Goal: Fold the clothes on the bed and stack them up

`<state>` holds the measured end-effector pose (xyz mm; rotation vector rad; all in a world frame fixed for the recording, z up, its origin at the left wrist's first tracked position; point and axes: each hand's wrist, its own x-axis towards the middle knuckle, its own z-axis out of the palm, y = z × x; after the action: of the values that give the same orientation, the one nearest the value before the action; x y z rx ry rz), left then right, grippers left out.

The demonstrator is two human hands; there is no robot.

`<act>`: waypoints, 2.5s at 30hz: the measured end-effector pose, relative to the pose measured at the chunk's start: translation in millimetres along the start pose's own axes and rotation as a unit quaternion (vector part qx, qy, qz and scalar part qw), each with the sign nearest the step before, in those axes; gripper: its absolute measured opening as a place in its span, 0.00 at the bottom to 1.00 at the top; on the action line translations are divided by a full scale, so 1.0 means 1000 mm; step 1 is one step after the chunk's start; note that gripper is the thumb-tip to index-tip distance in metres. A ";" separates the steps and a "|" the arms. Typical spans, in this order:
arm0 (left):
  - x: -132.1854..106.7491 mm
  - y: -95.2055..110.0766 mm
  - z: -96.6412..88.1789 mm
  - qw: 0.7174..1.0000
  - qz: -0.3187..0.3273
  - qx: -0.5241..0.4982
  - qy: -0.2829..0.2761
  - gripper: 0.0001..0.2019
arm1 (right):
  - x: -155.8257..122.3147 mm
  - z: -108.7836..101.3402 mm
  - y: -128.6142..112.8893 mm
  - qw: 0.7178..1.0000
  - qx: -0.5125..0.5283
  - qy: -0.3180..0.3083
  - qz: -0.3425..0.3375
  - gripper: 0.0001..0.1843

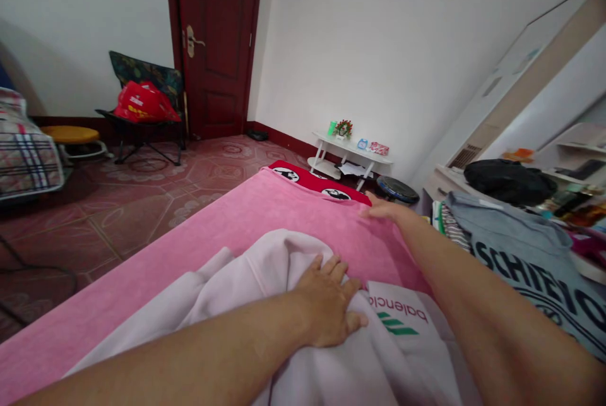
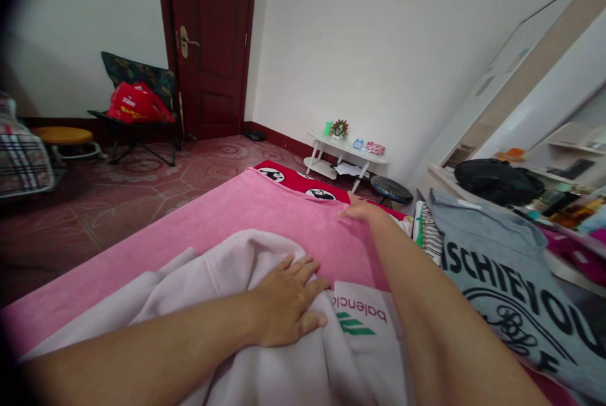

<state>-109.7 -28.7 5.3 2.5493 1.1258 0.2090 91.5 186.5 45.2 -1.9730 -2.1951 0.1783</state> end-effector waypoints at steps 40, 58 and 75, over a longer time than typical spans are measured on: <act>0.004 -0.004 0.013 0.994 0.003 0.021 0.111 0.29 | -0.189 0.009 -0.010 0.983 0.122 -0.002 -0.134 0.18; 0.005 0.010 0.016 0.986 0.012 0.087 0.141 0.26 | -0.278 0.040 0.053 0.884 0.422 0.197 -0.029 0.19; 0.007 0.002 0.009 0.991 0.034 0.042 0.126 0.24 | -0.273 0.040 0.065 0.907 0.387 0.141 0.087 0.32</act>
<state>-101.0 -27.7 -2.6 2.6955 1.1591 0.5227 173.5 -76.2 -23.4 -1.5894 -1.4310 0.6326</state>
